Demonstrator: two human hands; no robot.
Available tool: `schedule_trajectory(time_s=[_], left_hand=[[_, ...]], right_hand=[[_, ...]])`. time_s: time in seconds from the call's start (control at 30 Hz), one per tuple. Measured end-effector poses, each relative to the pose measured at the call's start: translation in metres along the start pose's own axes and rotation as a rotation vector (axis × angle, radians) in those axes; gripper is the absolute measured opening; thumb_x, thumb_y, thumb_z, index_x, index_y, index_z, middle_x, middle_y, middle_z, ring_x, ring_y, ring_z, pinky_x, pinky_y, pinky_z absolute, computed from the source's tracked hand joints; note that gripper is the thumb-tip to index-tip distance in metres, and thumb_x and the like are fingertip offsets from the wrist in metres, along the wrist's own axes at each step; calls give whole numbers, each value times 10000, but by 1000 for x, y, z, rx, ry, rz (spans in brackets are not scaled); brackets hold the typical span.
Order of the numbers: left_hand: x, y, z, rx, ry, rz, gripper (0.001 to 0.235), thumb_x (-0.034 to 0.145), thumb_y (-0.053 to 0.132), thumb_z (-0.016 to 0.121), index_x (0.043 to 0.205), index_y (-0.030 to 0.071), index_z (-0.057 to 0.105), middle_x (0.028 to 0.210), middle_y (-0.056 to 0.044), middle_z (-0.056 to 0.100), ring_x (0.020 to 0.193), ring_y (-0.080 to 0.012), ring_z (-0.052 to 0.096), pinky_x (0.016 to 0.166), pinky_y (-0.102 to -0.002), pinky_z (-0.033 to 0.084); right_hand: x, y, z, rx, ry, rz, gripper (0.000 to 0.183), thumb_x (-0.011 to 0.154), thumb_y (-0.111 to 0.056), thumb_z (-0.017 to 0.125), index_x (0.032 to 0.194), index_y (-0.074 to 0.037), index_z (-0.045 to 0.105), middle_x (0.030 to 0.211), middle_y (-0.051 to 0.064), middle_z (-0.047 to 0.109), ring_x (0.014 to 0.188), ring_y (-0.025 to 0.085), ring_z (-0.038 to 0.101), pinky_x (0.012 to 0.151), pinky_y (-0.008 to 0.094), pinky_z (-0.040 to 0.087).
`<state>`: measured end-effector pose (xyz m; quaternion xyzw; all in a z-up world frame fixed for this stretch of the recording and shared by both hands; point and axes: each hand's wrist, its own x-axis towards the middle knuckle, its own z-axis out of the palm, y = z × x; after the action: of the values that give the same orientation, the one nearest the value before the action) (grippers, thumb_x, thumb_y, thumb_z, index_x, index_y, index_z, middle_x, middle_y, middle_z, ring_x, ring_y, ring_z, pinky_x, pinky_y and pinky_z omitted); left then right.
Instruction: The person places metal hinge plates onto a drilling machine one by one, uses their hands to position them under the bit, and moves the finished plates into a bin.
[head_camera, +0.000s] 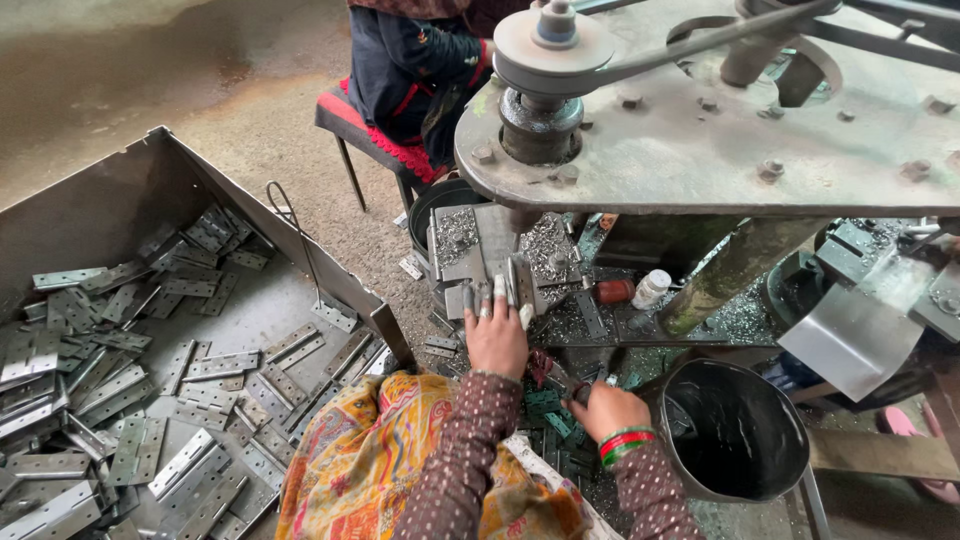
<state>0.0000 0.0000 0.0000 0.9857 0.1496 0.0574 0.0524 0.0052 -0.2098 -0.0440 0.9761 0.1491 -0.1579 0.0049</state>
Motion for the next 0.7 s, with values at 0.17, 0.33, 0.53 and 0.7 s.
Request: schedule_trajectory(time_s=[0.17, 0.33, 0.53, 0.7], left_hand=[[31, -5, 27, -55, 109, -67, 327, 953, 133, 526, 1216, 45, 698, 1417, -151, 586, 1308, -351, 548, 1197, -574, 249], [23, -6, 22, -85, 151, -57, 320, 911, 138, 528, 1151, 32, 710, 1334, -143, 617, 1324, -330, 528, 1156, -569, 286], [23, -9, 22, -104, 222, -26, 296, 912, 135, 539, 1121, 32, 722, 1326, -144, 617, 1290, -336, 542, 1123, -572, 329], [19, -13, 20, -168, 187, -26, 258, 926, 128, 532, 1071, 50, 730, 1341, -126, 613, 1319, -312, 530, 1158, -575, 307]], right_hand=[[7, 0, -4, 38, -64, 16, 678, 801, -740, 647, 918, -85, 774, 876, 148, 746, 866, 348, 746, 787, 458, 600], [12, 11, 38, 109, -49, 46, 633, 813, -706, 633, 924, -92, 734, 831, 148, 747, 827, 353, 748, 760, 470, 600], [9, 14, 113, 195, 215, 41, 608, 858, -700, 557, 885, -107, 689, 759, 153, 732, 757, 372, 733, 686, 478, 589], [18, 18, 87, 262, -41, 17, 637, 840, -716, 572, 994, -107, 677, 797, 177, 737, 768, 382, 742, 706, 490, 597]])
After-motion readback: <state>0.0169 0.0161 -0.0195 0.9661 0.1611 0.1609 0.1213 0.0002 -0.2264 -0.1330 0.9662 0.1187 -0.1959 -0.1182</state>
